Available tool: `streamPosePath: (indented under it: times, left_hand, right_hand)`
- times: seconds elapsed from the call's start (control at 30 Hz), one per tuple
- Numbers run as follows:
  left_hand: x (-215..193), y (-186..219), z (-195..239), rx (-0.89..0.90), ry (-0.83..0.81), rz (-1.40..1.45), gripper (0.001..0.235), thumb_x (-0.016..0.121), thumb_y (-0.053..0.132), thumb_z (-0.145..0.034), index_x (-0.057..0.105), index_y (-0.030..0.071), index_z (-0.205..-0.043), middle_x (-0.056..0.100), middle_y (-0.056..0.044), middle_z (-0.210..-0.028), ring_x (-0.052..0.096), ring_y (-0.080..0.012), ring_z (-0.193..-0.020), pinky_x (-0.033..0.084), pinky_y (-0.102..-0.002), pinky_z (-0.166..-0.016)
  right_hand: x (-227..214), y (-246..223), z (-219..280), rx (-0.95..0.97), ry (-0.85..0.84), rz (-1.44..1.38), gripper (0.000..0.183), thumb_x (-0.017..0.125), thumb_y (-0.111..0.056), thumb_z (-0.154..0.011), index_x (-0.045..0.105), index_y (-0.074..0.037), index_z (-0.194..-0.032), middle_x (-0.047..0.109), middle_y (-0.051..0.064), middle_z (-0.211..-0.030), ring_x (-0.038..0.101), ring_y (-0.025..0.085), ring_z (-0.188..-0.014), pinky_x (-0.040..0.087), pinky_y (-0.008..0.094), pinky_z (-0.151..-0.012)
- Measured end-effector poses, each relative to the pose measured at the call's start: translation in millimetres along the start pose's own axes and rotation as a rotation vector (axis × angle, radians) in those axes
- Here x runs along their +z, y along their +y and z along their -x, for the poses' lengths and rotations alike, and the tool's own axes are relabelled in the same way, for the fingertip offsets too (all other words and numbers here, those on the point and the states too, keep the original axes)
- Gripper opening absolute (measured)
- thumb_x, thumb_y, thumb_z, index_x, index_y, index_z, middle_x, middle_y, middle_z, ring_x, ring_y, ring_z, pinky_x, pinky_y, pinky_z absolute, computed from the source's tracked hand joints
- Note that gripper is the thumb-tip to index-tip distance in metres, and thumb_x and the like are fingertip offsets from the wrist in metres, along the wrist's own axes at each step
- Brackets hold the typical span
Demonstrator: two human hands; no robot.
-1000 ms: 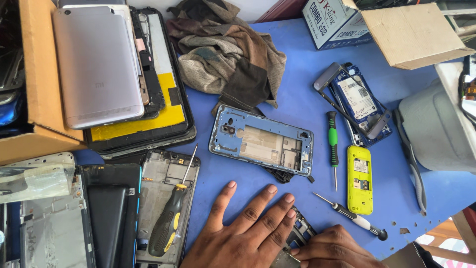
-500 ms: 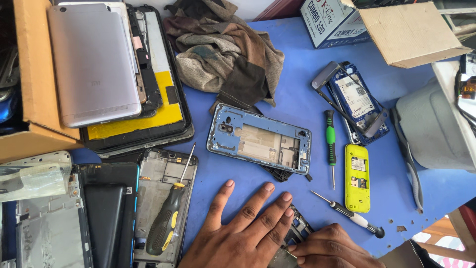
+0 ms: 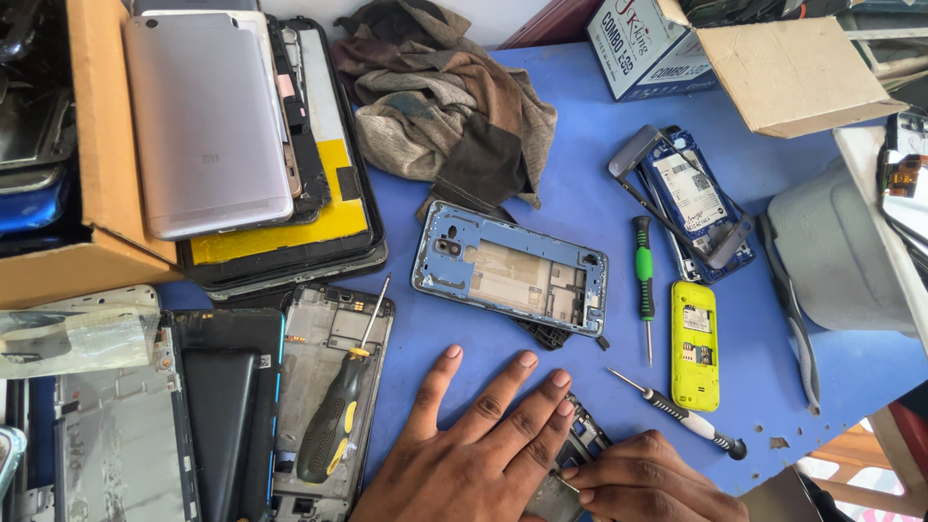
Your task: The person uses a screwdriver to remove screws from a disassembled smartphone chassis on a cluttered workbench. They then use a red-handled tool to pry and adjust internal components within the phone frame. The person continues to manipulate the phone parts with both hands while other disassembled phones and tools remain on the table.
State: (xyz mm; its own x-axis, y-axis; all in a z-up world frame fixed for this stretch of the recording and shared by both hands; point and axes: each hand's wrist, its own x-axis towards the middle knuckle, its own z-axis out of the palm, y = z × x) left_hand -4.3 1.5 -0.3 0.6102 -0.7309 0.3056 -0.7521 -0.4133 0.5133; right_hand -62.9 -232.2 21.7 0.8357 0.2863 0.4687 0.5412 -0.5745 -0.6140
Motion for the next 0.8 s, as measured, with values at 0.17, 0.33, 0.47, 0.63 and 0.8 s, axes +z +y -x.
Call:
streamPosePath:
  times: [0.17,0.33,0.47,0.63,0.8]
  left_hand:
    - [-0.5,0.7,-1.0,-0.015,-0.004,0.032,0.049,0.039,0.035,-0.106,0.055,0.009,-0.145,0.044,-0.011,-0.161,0.032,-0.0319,-0.153,0.007,-0.076,-0.115]
    - [1.1,-0.4,0.3,-0.020,0.005,0.022,0.049,0.039,0.035,-0.106,0.055,0.011,-0.145,0.045,-0.008,-0.161,0.033,-0.0303,-0.153,0.009,-0.075,-0.116]
    - [1.2,-0.4,0.6,-0.021,0.012,0.010,0.049,0.039,0.035,-0.106,0.055,0.011,-0.146,0.045,-0.008,-0.161,0.034,-0.0294,-0.153,0.009,-0.075,-0.116]
    - [0.4,-0.7,-0.1,-0.018,0.015,0.017,0.049,0.039,0.035,-0.106,0.055,0.011,-0.146,0.045,-0.008,-0.161,0.034,-0.0301,-0.152,0.009,-0.075,-0.116]
    - [0.4,-0.7,0.7,-0.017,0.018,0.013,0.048,0.039,0.035,-0.106,0.055,0.011,-0.145,0.045,-0.009,-0.161,0.034,-0.0305,-0.153,0.009,-0.075,-0.116]
  right_hand:
    - [-4.5,-1.3,0.9,0.032,-0.027,-0.041,0.017,0.083,-0.011,-0.080,0.068,-0.008,-0.088,0.079,0.007,-0.091,0.079,0.020,-0.083,0.061,0.036,-0.075]
    - [-8.8,5.4,-0.8,-0.005,-0.058,-0.065,0.018,0.083,-0.015,-0.079,0.071,-0.006,-0.088,0.080,0.009,-0.091,0.075,0.022,-0.083,0.063,0.036,-0.074]
    - [-8.1,5.1,-1.4,-0.028,-0.058,-0.066,0.016,0.081,-0.017,-0.081,0.071,-0.006,-0.088,0.080,0.009,-0.091,0.075,0.021,-0.084,0.062,0.036,-0.075]
    - [-7.2,1.8,-1.8,-0.013,-0.059,-0.076,0.014,0.079,-0.017,-0.083,0.071,-0.007,-0.088,0.079,0.008,-0.093,0.077,0.020,-0.083,0.060,0.036,-0.076]
    - [-8.8,3.5,-0.3,-0.006,-0.097,-0.048,0.013,0.080,-0.017,-0.083,0.071,-0.009,-0.087,0.080,0.009,-0.094,0.074,0.020,-0.085,0.061,0.035,-0.075]
